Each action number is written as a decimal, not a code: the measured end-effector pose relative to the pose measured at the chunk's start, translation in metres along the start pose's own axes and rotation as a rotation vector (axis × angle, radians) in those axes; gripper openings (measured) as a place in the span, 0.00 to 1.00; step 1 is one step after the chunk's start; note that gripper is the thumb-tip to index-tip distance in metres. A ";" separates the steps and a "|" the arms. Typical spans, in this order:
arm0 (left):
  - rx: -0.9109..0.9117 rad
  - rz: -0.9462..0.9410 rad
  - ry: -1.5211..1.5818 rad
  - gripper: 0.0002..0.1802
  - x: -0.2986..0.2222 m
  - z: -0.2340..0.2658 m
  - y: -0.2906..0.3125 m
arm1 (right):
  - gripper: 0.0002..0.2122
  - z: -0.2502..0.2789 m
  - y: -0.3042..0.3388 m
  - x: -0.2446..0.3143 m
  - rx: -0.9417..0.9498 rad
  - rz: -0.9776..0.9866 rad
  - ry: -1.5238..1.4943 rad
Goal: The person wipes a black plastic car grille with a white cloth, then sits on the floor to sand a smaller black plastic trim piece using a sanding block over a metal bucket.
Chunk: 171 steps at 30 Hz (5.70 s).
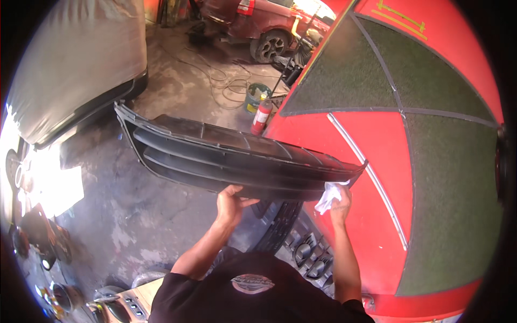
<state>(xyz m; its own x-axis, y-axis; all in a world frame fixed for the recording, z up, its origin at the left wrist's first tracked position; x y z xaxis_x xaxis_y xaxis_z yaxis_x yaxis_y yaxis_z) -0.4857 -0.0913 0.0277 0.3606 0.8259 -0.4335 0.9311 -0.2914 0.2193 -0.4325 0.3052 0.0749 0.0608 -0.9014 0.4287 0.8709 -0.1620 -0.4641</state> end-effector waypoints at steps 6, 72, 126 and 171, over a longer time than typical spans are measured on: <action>0.007 -0.025 -0.022 0.21 0.017 -0.008 -0.036 | 0.23 -0.045 -0.001 0.113 0.082 0.143 -0.171; 0.392 -0.269 -0.508 0.19 0.082 0.032 -0.068 | 0.29 -0.153 -0.045 0.328 0.227 0.876 0.278; -0.240 0.700 -0.750 0.25 0.083 0.150 -0.043 | 0.25 -0.116 0.183 -0.028 0.655 -0.228 -0.302; -0.169 0.221 -2.147 0.20 0.025 0.290 -0.257 | 0.37 -0.630 0.104 -0.215 1.134 -0.498 -0.016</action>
<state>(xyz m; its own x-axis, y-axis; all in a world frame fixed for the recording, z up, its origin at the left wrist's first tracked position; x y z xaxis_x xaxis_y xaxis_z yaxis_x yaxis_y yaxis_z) -0.7001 -0.1356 -0.2934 0.0374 -0.9048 -0.4242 0.9080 -0.1465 0.3925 -0.6619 0.2293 -0.5540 -0.3988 -0.8350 0.3791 0.7307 -0.0396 0.6815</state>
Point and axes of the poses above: each hand's wrist, its own y-axis away from the middle knuckle, its own z-axis out of the back of the hand, x = y × z, the point moved 4 cm from there along -y, towards the middle knuckle, and after that the axes turned 6 degrees about x, right-handed, at the moved point
